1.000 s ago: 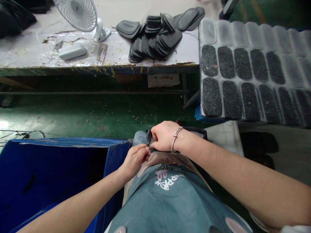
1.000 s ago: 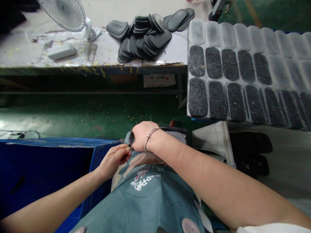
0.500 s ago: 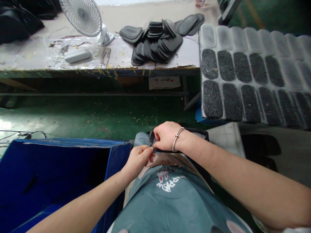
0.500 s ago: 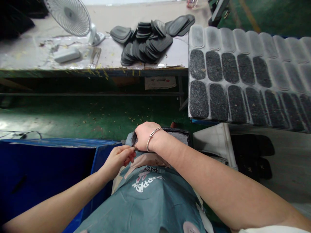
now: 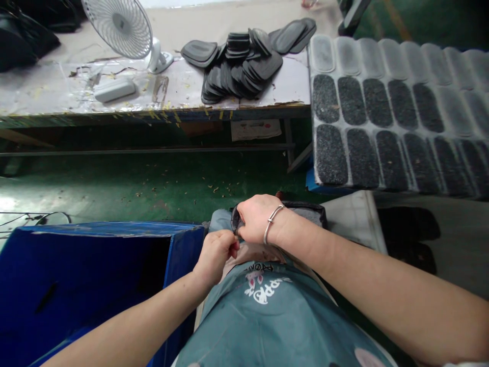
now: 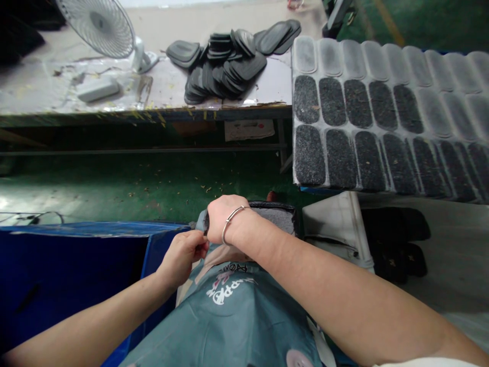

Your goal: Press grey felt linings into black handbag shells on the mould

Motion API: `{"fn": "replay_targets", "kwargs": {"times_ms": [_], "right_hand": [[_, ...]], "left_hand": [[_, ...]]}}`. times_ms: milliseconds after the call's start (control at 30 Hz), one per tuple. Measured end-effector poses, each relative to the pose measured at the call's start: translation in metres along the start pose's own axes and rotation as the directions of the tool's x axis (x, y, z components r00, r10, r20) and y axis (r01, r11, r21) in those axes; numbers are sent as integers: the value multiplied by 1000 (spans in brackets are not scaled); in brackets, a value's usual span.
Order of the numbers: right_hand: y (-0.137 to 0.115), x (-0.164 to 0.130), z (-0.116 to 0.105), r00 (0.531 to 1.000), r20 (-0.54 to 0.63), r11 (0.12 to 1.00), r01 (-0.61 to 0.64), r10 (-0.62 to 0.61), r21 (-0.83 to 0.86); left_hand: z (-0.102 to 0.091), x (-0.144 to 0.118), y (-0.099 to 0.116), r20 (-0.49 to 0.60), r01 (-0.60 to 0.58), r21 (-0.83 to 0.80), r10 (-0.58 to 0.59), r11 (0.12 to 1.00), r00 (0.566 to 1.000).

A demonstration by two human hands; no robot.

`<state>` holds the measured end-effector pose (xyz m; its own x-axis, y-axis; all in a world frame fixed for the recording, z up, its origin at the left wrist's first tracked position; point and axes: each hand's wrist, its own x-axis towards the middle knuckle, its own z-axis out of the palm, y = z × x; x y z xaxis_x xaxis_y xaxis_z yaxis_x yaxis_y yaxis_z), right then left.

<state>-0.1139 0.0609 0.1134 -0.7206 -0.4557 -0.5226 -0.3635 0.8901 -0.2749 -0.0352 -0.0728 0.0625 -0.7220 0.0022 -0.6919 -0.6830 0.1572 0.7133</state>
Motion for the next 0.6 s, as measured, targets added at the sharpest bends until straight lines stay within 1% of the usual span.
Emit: {"fn": "replay_targets", "kwargs": {"times_ms": [200, 367, 467, 600], "right_hand": [[5, 2, 2, 999, -3, 999, 34, -34, 7], [4, 1, 1, 1000, 7, 1000, 26, -26, -8], [-1, -1, 2, 1000, -9, 999, 23, -24, -28], [-6, -4, 9, 998, -59, 1000, 21, -22, -19]], "left_hand": [[1, 0, 1, -3, 10, -18, -10, 1000, 1000], [0, 1, 0, 7, 21, -37, -20, 999, 1000], [1, 1, 1, 5, 15, -36, -15, 999, 1000], [3, 2, 3, -1, 2, -38, -2, 999, 1000]]}}
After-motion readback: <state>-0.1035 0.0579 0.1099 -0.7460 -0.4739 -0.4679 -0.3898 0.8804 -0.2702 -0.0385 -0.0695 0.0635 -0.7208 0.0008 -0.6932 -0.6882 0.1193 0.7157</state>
